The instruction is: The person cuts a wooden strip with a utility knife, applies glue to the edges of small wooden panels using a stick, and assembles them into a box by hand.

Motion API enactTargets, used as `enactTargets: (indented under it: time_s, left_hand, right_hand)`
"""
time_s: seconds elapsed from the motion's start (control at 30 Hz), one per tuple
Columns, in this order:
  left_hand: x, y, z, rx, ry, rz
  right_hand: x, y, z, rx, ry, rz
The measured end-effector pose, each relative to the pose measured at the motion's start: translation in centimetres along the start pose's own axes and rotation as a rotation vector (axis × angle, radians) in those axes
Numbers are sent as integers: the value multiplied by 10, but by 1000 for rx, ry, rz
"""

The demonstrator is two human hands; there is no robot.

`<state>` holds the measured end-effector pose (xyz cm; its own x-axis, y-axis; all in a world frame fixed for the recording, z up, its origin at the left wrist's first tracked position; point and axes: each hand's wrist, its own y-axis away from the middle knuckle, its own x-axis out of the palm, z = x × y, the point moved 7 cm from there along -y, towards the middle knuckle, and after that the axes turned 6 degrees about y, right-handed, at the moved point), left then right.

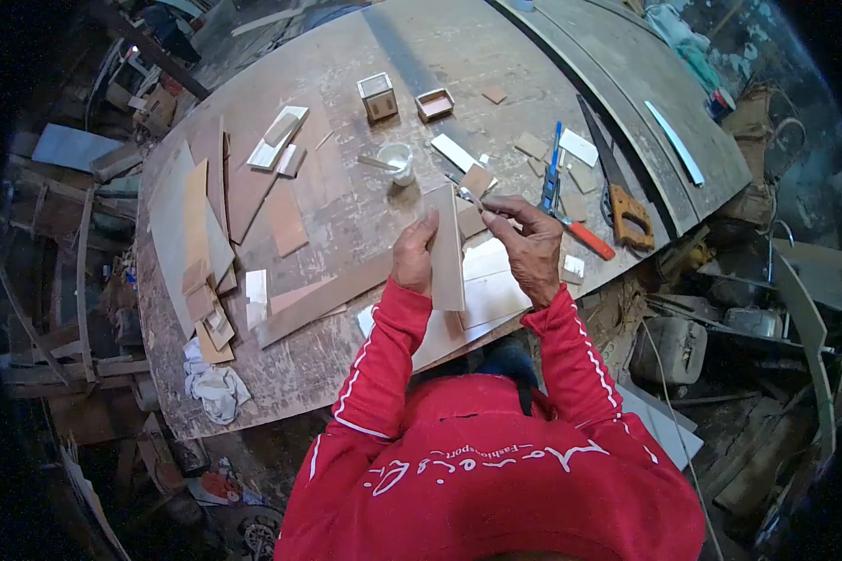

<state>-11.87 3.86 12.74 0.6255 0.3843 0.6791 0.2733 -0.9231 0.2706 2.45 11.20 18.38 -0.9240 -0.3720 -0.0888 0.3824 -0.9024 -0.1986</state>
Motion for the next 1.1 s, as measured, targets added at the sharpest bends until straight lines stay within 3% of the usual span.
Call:
enactTargets:
  time_s: [0.27,0.47,0.57,0.77,0.87,0.97,1.1]
  left_hand:
    - [5,2,14,-106,180,133]
    - [1,1,17,-120,151,93]
    - [-1,1,14,-120,104,89]
    - [2,2,15,-134,37,29]
    - [6,4,17,-160,82,50]
    - [4,4,17,-170,126,86]
    - [-5,-1,20,-174,146,95]
  right_hand:
    - [3,-7,0,-206,171,-111]
    - [-1,-10,3,-211,106,-32]
    - [0,-5,-4,-134,85,142]
    - [-4,-13,-8,-109,20,70]
    - [-3,-17,-1,-214,221,3]
    - [-5,-17,-5,-181,164,-77]
    - [1,-16,-5,-165,86,43]
